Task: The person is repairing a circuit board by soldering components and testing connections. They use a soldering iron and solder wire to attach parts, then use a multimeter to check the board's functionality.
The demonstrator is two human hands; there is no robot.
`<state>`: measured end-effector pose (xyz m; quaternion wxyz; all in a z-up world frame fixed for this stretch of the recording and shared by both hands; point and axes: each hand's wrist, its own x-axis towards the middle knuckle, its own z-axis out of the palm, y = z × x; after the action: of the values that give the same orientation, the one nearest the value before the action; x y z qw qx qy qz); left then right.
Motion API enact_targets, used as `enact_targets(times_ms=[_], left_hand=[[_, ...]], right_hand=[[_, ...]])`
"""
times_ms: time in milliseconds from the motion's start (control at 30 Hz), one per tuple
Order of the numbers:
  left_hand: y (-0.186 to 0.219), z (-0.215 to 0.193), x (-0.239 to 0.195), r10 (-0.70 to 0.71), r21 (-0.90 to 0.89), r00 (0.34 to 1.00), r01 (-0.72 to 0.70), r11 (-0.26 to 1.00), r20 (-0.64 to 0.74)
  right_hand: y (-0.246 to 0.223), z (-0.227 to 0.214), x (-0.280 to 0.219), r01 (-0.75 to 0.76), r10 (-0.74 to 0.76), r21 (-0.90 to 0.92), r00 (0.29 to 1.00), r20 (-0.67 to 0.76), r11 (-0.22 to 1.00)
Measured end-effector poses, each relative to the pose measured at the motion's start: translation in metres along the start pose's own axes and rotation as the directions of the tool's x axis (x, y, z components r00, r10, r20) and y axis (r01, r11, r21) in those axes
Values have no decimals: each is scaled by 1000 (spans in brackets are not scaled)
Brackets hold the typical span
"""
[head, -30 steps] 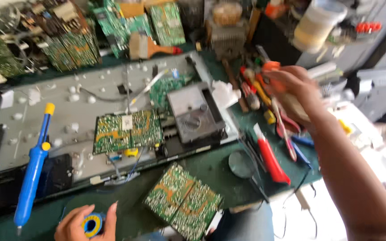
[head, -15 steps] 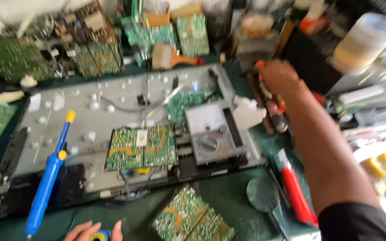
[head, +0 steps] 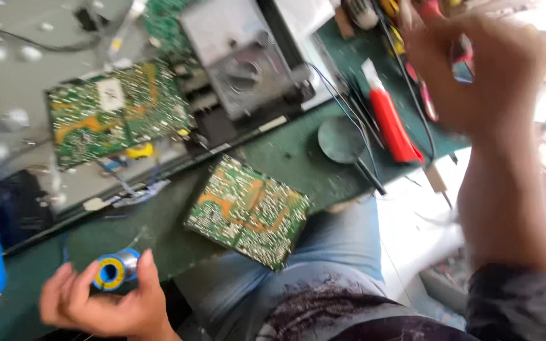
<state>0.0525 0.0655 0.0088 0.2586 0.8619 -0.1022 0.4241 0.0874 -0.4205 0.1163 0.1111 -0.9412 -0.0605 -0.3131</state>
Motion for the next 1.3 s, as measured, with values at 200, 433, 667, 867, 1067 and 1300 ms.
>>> enact_targets(times_ms=[200, 433, 667, 867, 1067, 1300], left_hand=[[-3, -11, -15, 349, -403, 897, -224, 888, 272], [39, 11, 9, 311, -308, 770, -156, 939, 557], [43, 15, -4, 205, -285, 895, -93, 954, 396], [46, 14, -23, 122, -231, 945, -52, 972, 302], [70, 11, -29, -4, -174, 980, 39, 984, 200], [136, -14, -58, 411, -726, 622, 415, 549, 667]], right_hand=[[-78, 38, -223, -587, 773, 648, 634, -5, 486], [-87, 94, -262, -784, 718, 608, 493, 491, 123], [-64, 112, -271, -691, 872, 686, 457, 173, 226], [-98, 33, -222, -448, 664, 725, 747, -18, 523], [-135, 4, -211, -576, 542, 749, 764, 349, 329], [-161, -1, -192, -465, 368, 880, 805, 465, -93]])
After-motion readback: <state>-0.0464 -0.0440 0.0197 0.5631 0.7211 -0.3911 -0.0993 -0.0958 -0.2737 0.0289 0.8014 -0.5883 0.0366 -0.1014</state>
